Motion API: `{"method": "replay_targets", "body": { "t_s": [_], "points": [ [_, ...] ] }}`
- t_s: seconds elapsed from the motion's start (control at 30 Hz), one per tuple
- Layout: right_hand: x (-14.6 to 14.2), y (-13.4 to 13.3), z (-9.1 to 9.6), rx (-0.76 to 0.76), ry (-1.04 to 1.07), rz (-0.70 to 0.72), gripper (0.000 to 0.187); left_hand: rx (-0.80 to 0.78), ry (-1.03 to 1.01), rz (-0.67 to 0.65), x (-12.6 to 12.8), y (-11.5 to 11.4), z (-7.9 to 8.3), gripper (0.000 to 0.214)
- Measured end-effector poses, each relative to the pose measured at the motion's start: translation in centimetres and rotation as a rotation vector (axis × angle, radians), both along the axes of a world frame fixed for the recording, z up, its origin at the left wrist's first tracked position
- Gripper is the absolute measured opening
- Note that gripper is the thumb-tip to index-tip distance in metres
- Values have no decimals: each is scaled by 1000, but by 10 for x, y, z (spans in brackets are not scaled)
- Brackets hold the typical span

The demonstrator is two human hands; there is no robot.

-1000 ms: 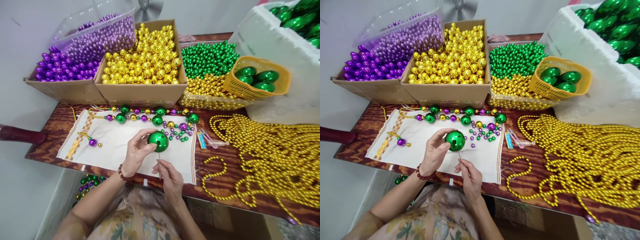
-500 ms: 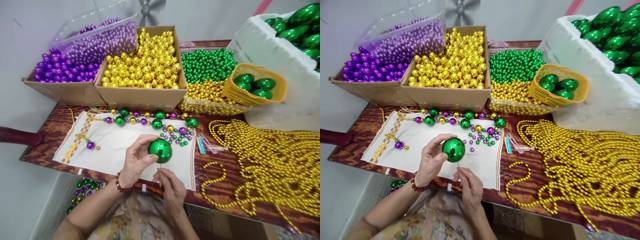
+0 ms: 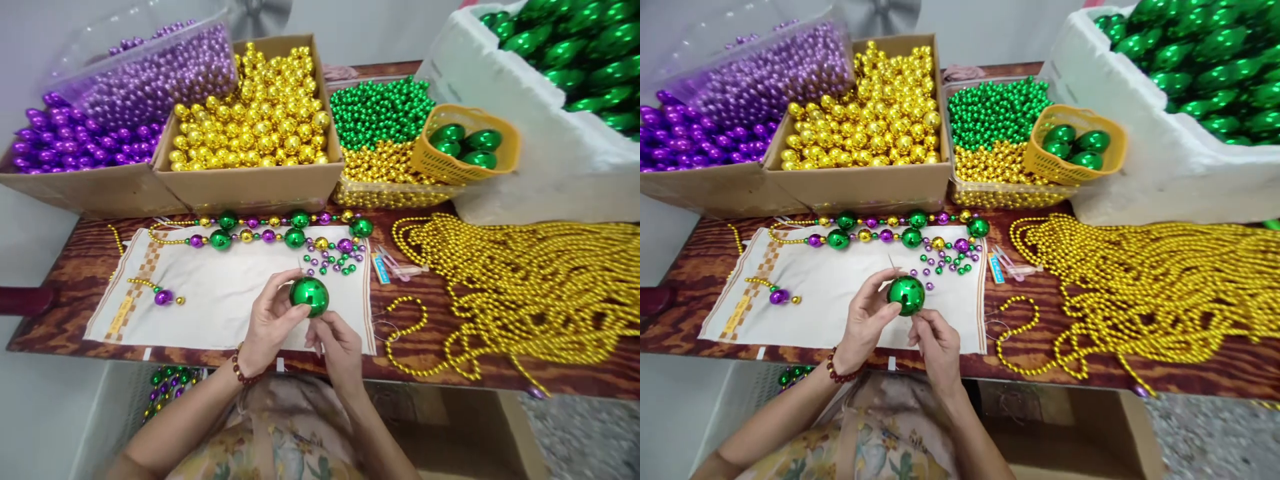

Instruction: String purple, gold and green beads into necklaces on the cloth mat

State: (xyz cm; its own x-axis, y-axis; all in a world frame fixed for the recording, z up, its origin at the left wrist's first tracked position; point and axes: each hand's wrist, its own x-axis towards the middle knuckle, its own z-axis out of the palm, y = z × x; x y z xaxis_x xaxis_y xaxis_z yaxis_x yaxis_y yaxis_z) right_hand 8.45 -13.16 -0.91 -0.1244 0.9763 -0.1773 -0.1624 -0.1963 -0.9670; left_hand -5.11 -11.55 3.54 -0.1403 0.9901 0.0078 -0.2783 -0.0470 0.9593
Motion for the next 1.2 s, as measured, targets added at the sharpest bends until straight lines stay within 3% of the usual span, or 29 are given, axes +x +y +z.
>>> {"method": "replay_targets", "body": {
  "t_s": [0.13, 0.3, 0.37, 0.47, 0.57, 0.7, 0.87, 0.93, 1.0, 1.1, 1.2],
  "points": [
    [8, -12, -8, -96, 60, 34, 25, -90, 20, -16, 6, -7, -13, 46],
    [21, -17, -25, -180, 44, -74, 28, -83, 219, -249, 12, -9, -25, 53],
    [30, -17, -34, -183, 12, -127, 28, -64, 337, -263, 8, 1, -32, 42],
    [44, -18, -46, -154, -60, -196, 29, -43, 579, -182, -5, 28, -48, 30],
    [53, -20, -54, -135, -90, -204, 28, 72, 1009, -178, -13, 58, -66, 22],
    [59, -23, -62, -158, -93, -197, 28, 178, 1502, -297, -6, 82, -82, 22],
    [59, -24, -69, -167, -109, -191, 28, 158, 1647, -399, 4, 91, -83, 22],
    [58, -24, -68, -161, -118, -180, 28, 127, 1565, -373, 2, 91, -78, 21],
    [57, -24, -63, -141, -142, -163, 28, 73, 1301, -289, -1, 87, -69, 19],
    [55, -24, -49, -82, -174, -100, 27, -127, 536, -175, -9, 74, -52, 19],
    [50, -23, -33, -15, -167, 2, 27, -315, -149, -159, -19, 58, -32, 27]
  ]
}}
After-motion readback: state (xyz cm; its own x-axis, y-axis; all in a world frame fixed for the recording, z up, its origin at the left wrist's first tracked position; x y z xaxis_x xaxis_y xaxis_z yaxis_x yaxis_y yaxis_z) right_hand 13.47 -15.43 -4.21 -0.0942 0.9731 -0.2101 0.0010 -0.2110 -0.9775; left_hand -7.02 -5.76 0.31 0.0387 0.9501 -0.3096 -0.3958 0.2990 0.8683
